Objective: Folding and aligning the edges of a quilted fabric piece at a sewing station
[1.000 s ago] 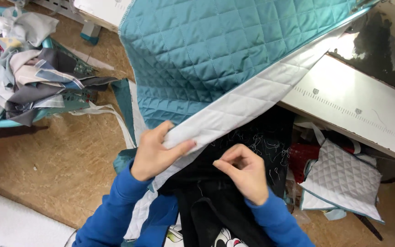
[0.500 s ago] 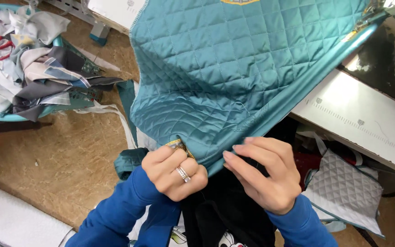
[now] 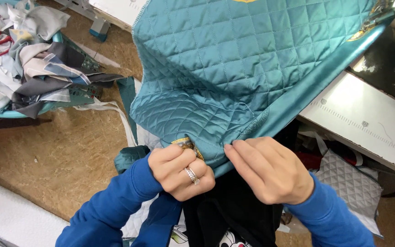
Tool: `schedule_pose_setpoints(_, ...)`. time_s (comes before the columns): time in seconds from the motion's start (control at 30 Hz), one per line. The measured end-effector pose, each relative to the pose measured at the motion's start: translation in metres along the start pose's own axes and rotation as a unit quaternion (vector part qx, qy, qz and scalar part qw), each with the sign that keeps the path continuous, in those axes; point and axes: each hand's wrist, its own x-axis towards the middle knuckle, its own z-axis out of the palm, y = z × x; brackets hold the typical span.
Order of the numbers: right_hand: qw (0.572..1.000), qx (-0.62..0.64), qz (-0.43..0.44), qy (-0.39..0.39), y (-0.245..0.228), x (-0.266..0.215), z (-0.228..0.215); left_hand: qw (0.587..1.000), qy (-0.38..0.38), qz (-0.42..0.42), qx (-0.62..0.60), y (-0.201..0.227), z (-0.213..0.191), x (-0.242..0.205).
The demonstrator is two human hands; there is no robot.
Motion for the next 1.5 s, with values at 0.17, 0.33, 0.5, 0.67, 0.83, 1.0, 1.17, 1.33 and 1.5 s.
schedule_pose_setpoints(0.17,0.994,-0.068,-0.067,-0.054,0.004,0.007,0.000,1.000,-0.001,-0.002,0.007,-0.002,0.000,-0.001)
schedule_pose_setpoints(0.33,0.994,-0.076,-0.064,-0.043,0.003,0.002,0.002,1.000,0.011,0.002,0.010,-0.002,0.004,-0.002)
schedule_pose_setpoints(0.5,0.995,-0.091,-0.051,0.003,-0.005,0.000,0.001,1.000,0.019,0.005,0.007,-0.002,0.005,-0.002)
schedule_pose_setpoints(0.67,0.998,0.025,0.045,0.030,-0.015,0.002,-0.002,1.000,-0.001,-0.002,0.012,0.001,0.003,-0.006)
schedule_pose_setpoints(0.83,0.920,0.323,0.222,-0.020,-0.027,0.002,0.006,1.000,-0.008,-0.027,-0.003,0.009,0.005,-0.023)
schedule_pose_setpoints(1.0,0.745,0.525,0.410,0.033,-0.056,-0.021,0.071,0.981,0.001,-0.170,-0.098,0.034,0.043,-0.113)
schedule_pose_setpoints(1.17,0.477,0.683,0.548,0.071,-0.087,-0.047,0.126,0.958,0.045,-0.259,-0.116,0.059,0.060,-0.163)
schedule_pose_setpoints(1.33,0.481,0.737,0.471,-0.055,-0.114,-0.041,0.146,0.943,-0.047,-0.319,-0.087,0.044,0.059,-0.200)
schedule_pose_setpoints(1.5,0.701,0.505,0.499,0.070,-0.083,-0.038,0.111,0.915,-0.106,-0.347,-0.176,0.028,0.013,-0.121)
